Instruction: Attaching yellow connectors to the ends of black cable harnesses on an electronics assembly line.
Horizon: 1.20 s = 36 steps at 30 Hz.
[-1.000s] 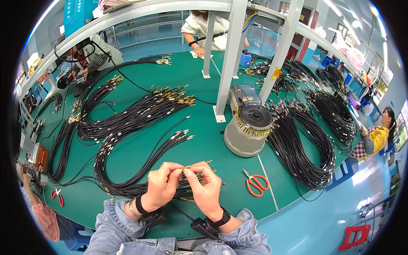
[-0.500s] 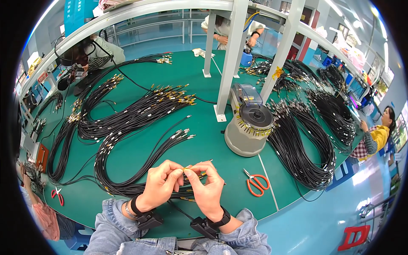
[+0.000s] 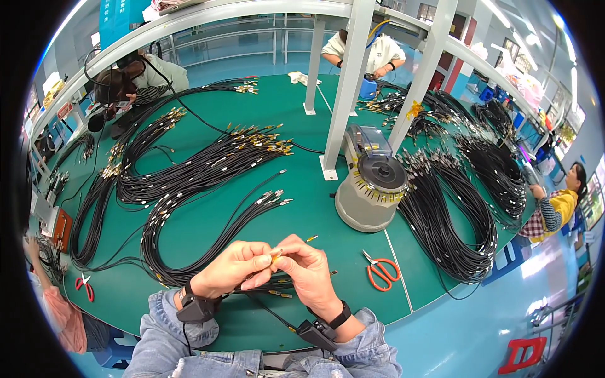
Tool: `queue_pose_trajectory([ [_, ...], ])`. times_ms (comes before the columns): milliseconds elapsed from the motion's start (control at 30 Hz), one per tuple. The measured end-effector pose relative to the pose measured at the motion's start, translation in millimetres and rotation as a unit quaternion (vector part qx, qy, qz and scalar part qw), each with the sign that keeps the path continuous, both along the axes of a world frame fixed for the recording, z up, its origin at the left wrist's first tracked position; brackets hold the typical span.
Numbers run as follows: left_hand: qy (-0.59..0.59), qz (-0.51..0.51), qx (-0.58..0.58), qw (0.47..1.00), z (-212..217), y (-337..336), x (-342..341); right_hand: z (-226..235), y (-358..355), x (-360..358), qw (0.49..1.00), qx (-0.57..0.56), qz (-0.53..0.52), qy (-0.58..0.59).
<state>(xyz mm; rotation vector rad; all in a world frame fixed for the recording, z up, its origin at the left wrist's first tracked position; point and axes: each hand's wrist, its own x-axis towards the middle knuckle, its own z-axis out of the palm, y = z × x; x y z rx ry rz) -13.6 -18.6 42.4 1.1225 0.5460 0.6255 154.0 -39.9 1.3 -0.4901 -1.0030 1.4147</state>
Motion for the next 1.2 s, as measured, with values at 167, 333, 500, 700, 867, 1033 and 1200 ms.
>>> queue_pose_trajectory([
  [167,0.003,-0.039,-0.028,0.999,-5,3,-2,-6,2,-2,0.999,-0.008,-0.029,-0.013],
  [333,0.037,-0.049,0.054,0.997,-8,1,1,-1,-2,-1,0.996,0.015,-0.062,-0.063],
  [500,-0.026,-0.073,0.016,0.997,-6,-2,-7,-1,-4,-8,0.997,0.058,-0.037,-0.045],
  [700,-0.036,-0.052,0.089,0.994,-16,2,-1,6,2,-6,0.998,0.055,-0.017,-0.012],
  [867,0.206,0.034,0.374,0.904,-43,9,8,3,16,7,0.992,-0.042,-0.097,0.07],
  [1033,0.222,0.056,0.435,0.871,-70,19,22,8,16,34,0.981,-0.061,-0.176,0.061],
  [1200,0.386,0.256,0.523,0.715,-75,42,-10,26,12,75,0.969,-0.017,-0.247,0.019],
])
